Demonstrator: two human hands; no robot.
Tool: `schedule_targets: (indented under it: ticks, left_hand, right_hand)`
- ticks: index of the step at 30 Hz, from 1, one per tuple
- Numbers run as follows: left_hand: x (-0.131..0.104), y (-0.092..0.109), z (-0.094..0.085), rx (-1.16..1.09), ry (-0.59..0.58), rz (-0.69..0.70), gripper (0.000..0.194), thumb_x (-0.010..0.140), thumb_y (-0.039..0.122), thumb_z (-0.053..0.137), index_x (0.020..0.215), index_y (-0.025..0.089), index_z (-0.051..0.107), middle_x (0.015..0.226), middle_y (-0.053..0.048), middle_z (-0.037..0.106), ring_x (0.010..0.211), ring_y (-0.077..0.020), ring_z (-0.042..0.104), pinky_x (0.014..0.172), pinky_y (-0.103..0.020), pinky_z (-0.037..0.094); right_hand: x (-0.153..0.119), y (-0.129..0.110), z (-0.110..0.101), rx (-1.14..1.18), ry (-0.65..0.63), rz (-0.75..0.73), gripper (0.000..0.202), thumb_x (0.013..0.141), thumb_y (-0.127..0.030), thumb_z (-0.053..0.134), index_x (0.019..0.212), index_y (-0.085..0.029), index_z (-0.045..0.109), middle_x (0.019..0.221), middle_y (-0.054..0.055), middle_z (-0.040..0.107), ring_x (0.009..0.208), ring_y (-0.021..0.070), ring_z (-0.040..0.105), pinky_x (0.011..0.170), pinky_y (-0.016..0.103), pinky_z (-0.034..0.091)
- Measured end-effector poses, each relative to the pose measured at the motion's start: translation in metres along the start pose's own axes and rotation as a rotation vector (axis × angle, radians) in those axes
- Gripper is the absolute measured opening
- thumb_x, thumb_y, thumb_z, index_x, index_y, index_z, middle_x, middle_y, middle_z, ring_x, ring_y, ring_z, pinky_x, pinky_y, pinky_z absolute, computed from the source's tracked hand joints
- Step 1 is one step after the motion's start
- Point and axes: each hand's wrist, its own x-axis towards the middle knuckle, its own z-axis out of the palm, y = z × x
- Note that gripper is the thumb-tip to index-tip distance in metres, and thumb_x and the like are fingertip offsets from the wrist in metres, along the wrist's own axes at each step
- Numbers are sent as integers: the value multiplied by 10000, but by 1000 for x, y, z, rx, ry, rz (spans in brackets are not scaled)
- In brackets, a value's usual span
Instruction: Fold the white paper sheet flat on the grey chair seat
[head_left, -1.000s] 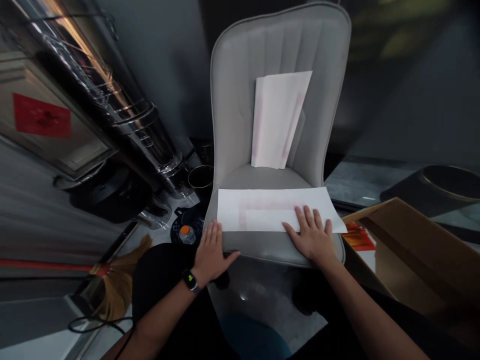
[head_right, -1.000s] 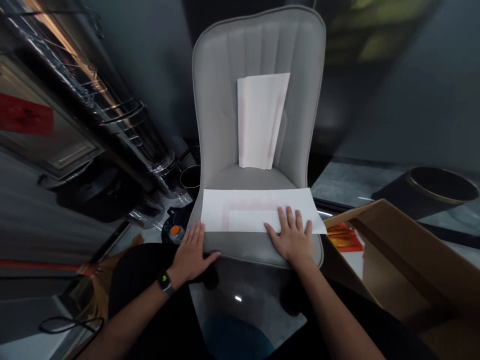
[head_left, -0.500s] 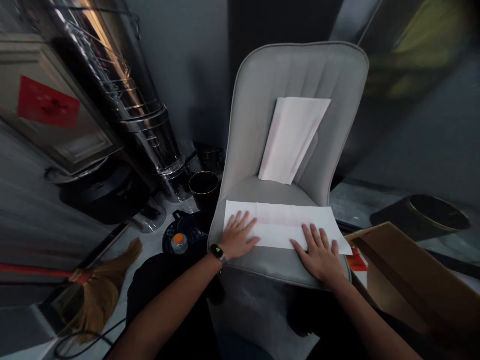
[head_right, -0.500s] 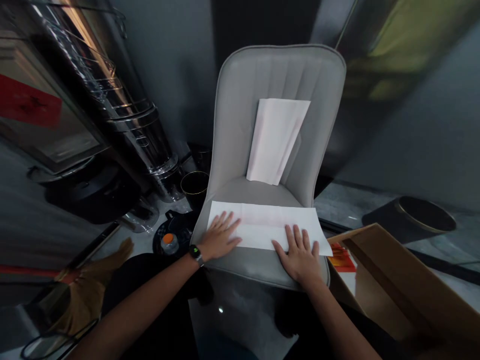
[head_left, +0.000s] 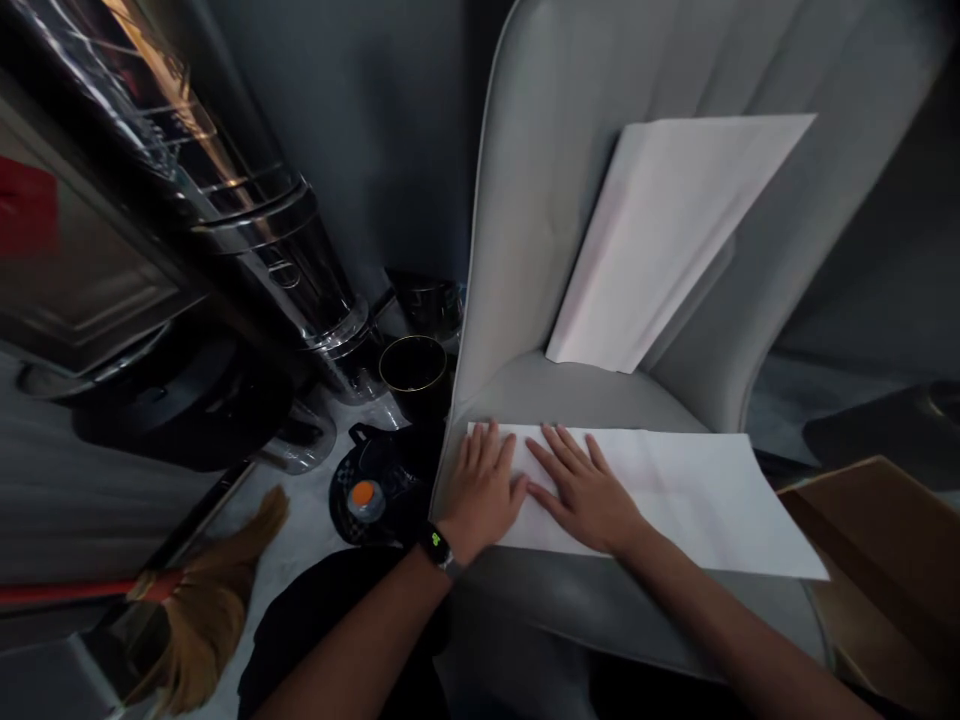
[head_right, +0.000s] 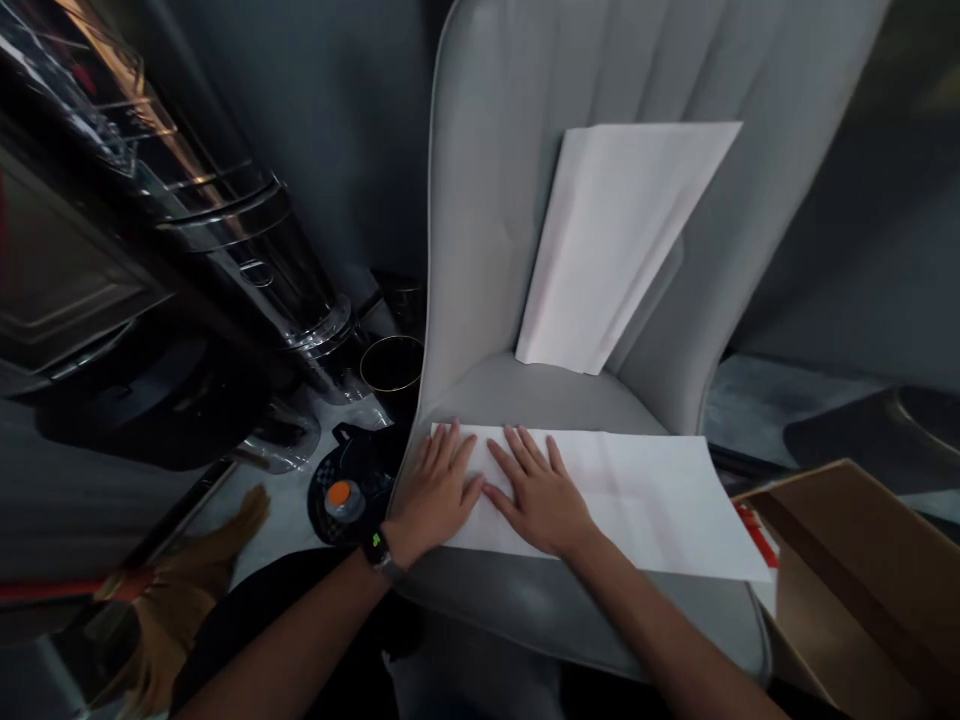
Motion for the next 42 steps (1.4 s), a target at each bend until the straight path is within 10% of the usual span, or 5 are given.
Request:
schedule_targets:
  ticks: [32, 42]
  left_hand:
    - [-22, -20, 8, 50, -19, 96, 778, 1005, 575, 559, 1639, 172, 358, 1722, -181, 277, 1598, -399, 243, 1222, -646, 324]
    - [-18, -24, 2, 6, -14, 74, 544, 1084, 297, 402, 1627, 261, 400, 1722, -76, 318, 1595, -327, 283, 1246, -594, 327]
  right_hand:
    - [-5, 8, -11, 7, 8, -71, 829, 1033, -687, 446, 1693, -243, 212, 1703, 156, 346, 1573, 360, 311, 1248, 649, 253]
    - [-8, 9, -9, 17, -42, -61, 920, 992, -753, 460, 1704, -253, 160, 1742, 128, 257, 1604, 377, 211, 1260, 657, 208]
